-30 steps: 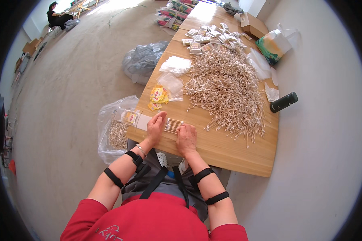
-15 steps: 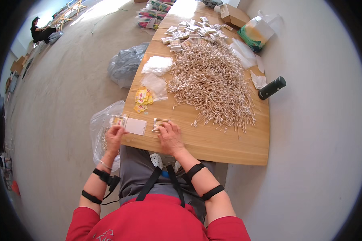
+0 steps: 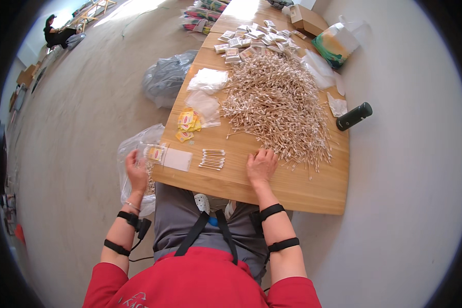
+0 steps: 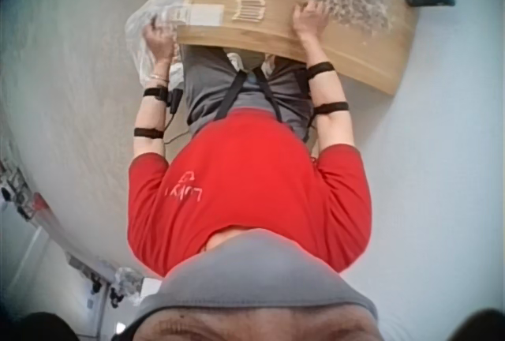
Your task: Packaging bunches of cotton swabs into small plastic bags.
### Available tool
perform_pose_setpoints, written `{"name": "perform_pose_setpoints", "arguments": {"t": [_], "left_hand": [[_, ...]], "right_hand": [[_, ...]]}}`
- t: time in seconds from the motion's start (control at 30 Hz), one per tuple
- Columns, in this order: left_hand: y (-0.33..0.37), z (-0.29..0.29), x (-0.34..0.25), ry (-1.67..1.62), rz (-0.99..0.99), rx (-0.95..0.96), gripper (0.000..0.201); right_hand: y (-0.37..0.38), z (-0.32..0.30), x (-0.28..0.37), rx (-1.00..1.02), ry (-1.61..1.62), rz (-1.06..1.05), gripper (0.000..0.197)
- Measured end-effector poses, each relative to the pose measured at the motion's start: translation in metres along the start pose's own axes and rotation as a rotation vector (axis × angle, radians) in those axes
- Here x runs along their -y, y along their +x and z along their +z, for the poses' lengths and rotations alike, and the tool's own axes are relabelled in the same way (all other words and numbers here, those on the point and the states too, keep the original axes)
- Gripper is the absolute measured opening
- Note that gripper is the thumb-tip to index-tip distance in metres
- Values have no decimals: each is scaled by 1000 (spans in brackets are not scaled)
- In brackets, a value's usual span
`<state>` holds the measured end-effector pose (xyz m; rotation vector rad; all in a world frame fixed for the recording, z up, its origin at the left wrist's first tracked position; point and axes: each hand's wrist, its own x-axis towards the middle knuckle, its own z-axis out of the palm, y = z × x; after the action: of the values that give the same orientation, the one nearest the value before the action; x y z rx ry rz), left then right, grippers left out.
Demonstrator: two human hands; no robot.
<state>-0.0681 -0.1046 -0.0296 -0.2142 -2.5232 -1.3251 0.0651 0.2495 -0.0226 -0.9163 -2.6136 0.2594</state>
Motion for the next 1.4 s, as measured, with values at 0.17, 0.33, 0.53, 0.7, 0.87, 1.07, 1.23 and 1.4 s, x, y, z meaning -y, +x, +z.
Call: {"name": "perform_pose_setpoints", "arguments": {"t": [0.17, 0.33, 0.53, 0.7, 0.87, 1.07, 1.23, 1.4], "left_hand": [[-25, 73, -77, -48, 434, 477, 47], [-34, 116, -102, 45, 537, 647, 60], [-34, 116, -93, 101, 547, 792, 71], [-43, 116, -98, -81, 443, 523, 64], [-44, 118, -81, -54, 424, 475, 56], [-50, 117, -84, 124, 496, 512, 49], [-49, 119, -85, 127, 465, 502, 45], [-41, 119, -80, -385, 32, 367, 47]], "right_hand": [[-2, 7, -5, 9, 44, 86, 16], [-7, 6, -8, 38, -50, 57, 13], [-16, 2, 5, -13, -47, -157, 12], [-6, 15, 42, 82, 32, -309, 11], [4, 30, 65, 169, 62, -408, 12], [-7, 29, 62, 146, 117, -463, 33], [-32, 25, 58, 254, 28, -602, 56], [-32, 25, 58, 344, 110, -551, 61]]}}
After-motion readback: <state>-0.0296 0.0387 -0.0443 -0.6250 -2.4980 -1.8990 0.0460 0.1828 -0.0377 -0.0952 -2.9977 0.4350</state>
